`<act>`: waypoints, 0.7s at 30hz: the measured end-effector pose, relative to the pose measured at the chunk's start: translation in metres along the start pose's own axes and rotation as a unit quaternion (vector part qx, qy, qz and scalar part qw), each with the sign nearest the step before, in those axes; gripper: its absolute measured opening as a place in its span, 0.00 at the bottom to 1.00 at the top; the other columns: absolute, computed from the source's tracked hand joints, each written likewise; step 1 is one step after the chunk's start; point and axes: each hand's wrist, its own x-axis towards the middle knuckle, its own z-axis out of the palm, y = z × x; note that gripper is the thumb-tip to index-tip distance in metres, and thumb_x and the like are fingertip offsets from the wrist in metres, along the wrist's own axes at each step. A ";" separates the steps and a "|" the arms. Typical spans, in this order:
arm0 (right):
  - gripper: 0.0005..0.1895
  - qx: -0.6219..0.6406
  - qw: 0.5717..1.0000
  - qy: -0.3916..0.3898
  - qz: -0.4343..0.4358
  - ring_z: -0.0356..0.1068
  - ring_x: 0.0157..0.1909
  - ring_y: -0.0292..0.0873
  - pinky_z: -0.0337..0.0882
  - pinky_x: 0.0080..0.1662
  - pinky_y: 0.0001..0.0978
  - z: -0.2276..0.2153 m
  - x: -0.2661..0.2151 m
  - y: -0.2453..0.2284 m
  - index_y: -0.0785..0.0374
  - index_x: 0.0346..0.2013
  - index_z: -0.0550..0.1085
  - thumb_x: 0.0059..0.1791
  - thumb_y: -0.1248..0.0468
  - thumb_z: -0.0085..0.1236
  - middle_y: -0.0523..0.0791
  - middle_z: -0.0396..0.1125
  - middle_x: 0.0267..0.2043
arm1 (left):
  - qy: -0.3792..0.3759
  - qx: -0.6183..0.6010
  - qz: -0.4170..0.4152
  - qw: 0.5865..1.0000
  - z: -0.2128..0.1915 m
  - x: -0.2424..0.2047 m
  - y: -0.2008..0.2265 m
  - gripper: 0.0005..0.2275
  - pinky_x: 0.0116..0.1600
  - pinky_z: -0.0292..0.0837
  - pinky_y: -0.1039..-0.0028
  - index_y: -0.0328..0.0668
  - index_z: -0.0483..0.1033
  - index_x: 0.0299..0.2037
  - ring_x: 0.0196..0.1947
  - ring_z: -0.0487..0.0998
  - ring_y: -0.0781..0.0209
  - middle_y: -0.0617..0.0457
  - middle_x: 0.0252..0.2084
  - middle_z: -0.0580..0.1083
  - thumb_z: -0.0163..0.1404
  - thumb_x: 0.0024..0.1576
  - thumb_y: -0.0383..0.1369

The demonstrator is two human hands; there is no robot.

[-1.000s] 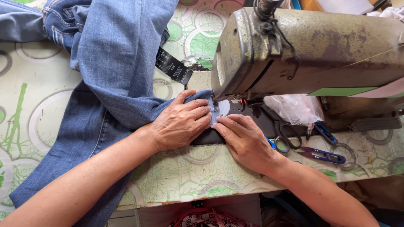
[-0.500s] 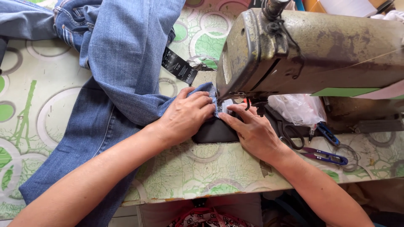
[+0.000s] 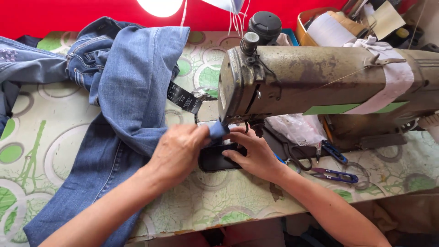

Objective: Inspecting the hem of denim jeans for defects and trimming loose threads using snips.

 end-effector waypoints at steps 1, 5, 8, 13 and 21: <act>0.19 0.027 0.999 0.006 0.030 0.72 0.34 0.42 0.74 0.36 0.36 0.000 0.002 -0.006 0.50 0.47 0.79 0.42 0.59 0.71 0.39 0.72 0.41 | -0.029 -0.046 0.005 0.999 -0.001 -0.006 0.006 0.05 0.34 0.72 0.62 0.52 0.70 0.37 0.29 0.78 0.48 0.53 0.26 0.70 0.47 0.64 0.38; 0.27 0.071 0.987 -0.005 0.148 0.72 0.32 0.41 0.73 0.38 0.36 0.005 0.000 0.000 0.47 0.53 0.75 0.39 0.60 0.73 0.39 0.73 0.36 | -0.041 -0.030 0.047 0.998 0.008 -0.022 0.008 0.04 0.38 0.71 0.67 0.49 0.68 0.39 0.32 0.77 0.51 0.55 0.28 0.69 0.44 0.64 0.35; 0.20 0.068 0.991 -0.006 0.118 0.74 0.33 0.40 0.75 0.39 0.36 0.008 -0.003 0.009 0.51 0.45 0.79 0.39 0.60 0.74 0.40 0.73 0.31 | -0.067 -0.029 0.048 0.996 0.007 -0.026 0.006 0.05 0.41 0.70 0.66 0.45 0.67 0.41 0.38 0.77 0.50 0.52 0.31 0.70 0.44 0.65 0.36; 0.06 0.096 0.994 -0.001 0.046 0.71 0.32 0.43 0.73 0.39 0.31 0.014 -0.012 0.024 0.58 0.30 0.78 0.43 0.67 0.70 0.42 0.71 0.28 | -0.026 0.176 0.116 0.977 0.010 -0.036 -0.014 0.13 0.42 0.69 0.60 0.46 0.74 0.51 0.37 0.77 0.46 0.45 0.33 0.76 0.52 0.56 0.30; 0.07 -0.117 0.970 -0.010 -0.211 0.71 0.48 0.45 0.72 0.48 0.33 0.004 -0.024 0.003 0.58 0.41 0.78 0.52 0.69 0.53 0.41 0.73 0.44 | -0.118 0.182 0.107 0.970 -0.015 -0.045 0.014 0.20 0.58 0.63 0.49 0.33 0.76 0.53 0.48 0.75 0.36 0.29 0.47 0.76 0.52 0.53 0.37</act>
